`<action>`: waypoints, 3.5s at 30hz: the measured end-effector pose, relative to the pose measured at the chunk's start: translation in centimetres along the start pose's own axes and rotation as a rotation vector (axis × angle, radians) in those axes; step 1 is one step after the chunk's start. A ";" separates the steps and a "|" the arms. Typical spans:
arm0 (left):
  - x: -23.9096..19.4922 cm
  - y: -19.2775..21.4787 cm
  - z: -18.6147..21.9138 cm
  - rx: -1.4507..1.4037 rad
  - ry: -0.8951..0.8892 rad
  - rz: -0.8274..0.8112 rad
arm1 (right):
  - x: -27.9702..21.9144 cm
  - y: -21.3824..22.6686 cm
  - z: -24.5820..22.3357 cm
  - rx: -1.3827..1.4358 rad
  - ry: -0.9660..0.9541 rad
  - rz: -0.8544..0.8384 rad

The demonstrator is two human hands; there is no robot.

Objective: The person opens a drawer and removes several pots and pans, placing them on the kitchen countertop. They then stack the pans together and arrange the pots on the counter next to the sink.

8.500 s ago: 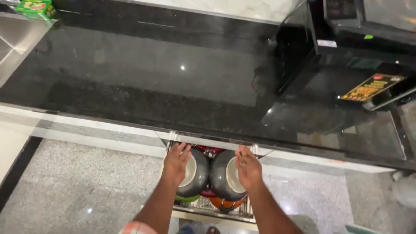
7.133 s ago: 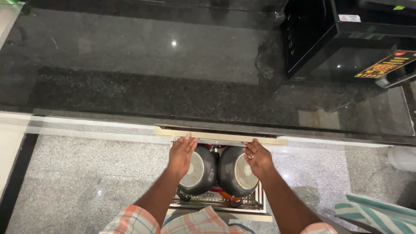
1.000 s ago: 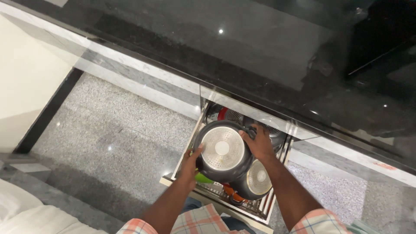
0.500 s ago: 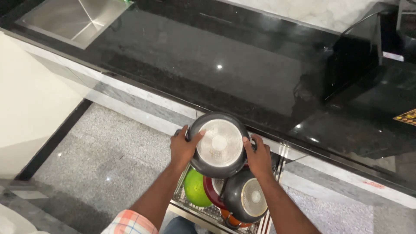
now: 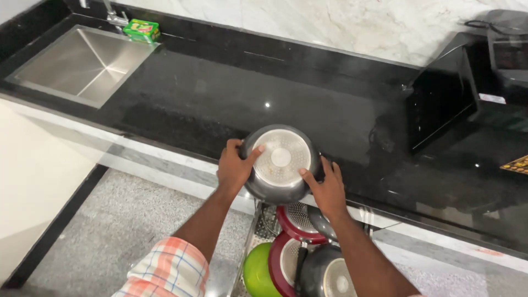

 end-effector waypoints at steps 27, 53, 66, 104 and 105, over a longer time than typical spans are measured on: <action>15.2 -8.1 -7.0 -0.055 -0.405 -0.203 | 8.8 -9.8 0.7 -0.226 0.141 0.079; 14.7 -6.0 -5.7 0.041 -0.522 -0.062 | 9.8 -11.3 1.6 -0.330 0.181 0.098; 13.8 -5.1 -5.3 0.139 -0.439 -0.024 | 9.7 -11.3 1.6 -0.350 0.171 0.064; 13.6 -1.7 -5.8 -0.309 -0.406 0.256 | 8.5 -9.9 -0.5 -0.331 0.175 0.337; 13.9 -1.8 -6.3 -0.319 -0.388 0.283 | 8.7 -9.9 -0.3 -0.312 0.130 0.343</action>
Point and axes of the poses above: each hand's wrist, its own x-axis towards the middle knuckle, its own y-axis out of the back of the hand, z = x × y, the point moved 8 cm from there along x, towards the middle knuckle, and after that the axes turned 2 degrees about x, right-handed, at the moved point
